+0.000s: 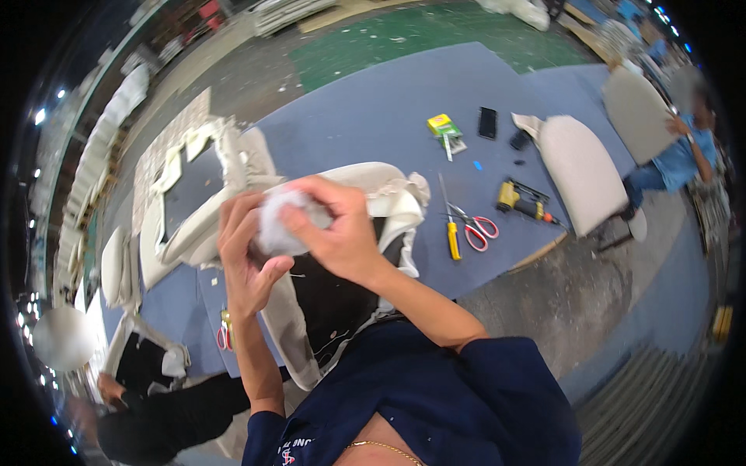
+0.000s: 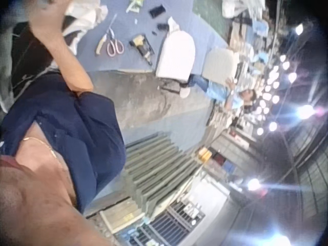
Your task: The person covers a foam cushion with fabric, using a staple gun to secure the material to the back. They trim excess fabric with scissors and use a screwdriver to tuck the fabric into the cushion's crevices. The person repeatedly adjusts and smooths the fabric to ensure a tight fit.
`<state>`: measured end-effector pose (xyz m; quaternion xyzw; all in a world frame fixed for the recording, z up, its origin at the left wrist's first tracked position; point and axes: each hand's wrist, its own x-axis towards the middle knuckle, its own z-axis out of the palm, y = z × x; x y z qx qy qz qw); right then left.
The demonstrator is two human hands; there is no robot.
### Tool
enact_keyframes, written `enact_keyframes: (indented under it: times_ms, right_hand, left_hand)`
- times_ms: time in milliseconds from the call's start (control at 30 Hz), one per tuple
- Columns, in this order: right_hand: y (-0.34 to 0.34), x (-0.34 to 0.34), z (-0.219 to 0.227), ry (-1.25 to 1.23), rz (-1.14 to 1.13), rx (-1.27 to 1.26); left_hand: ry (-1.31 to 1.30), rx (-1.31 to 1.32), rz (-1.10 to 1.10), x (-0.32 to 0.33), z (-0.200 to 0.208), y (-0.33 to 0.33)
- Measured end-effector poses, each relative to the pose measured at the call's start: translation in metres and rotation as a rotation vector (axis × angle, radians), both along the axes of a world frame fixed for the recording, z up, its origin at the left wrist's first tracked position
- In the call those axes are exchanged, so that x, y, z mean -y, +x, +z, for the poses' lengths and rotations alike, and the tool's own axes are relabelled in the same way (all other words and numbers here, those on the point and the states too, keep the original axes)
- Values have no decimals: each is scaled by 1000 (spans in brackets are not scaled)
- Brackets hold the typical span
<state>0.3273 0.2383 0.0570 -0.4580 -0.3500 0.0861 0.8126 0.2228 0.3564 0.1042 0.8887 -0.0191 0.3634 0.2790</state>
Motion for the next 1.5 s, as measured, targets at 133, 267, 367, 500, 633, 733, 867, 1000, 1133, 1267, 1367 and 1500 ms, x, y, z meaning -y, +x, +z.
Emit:
enact_keyframes:
  times_ms: [133,267,367,500,633,733,867,1000,1133,1267,1367,1500]
  right_hand:
    - [4,8,9,-58,61,48]
    - [14,10,7,-37,-6,293]
    - [20,11,8,7,-97,164]
    - [64,25,8,243,-275,-251]
    - [129,71,22,394,-534,-130]
    - [80,63,4,70,-479,12]
    - [39,49,-4,-110,-306,101]
    - [27,39,-2,2,-137,282]
    - [11,37,-14,-84,-87,319]
    - [3,14,-24,-108,-261,367]
    - [7,4,-37,-100,-484,456]
    - [2,15,-35,-163,-406,520]
  left_hand:
    - [80,-42,52,5,-8,1]
    - [40,-14,42,12,-9,6]
    - [49,-33,18,15,-6,5]
    - [58,-44,-9,20,-3,3]
    - [-21,-7,23,14,-1,-7]
    - [-36,38,10,11,-3,-9]
    - [37,42,-16,5,-11,-9]
    - [15,-33,117,17,4,-5]
    - [61,-37,198,4,-5,0]
    - [73,-1,171,5,-5,15]
    - [57,-19,146,17,-7,21]
    - [204,-119,155,27,9,4]
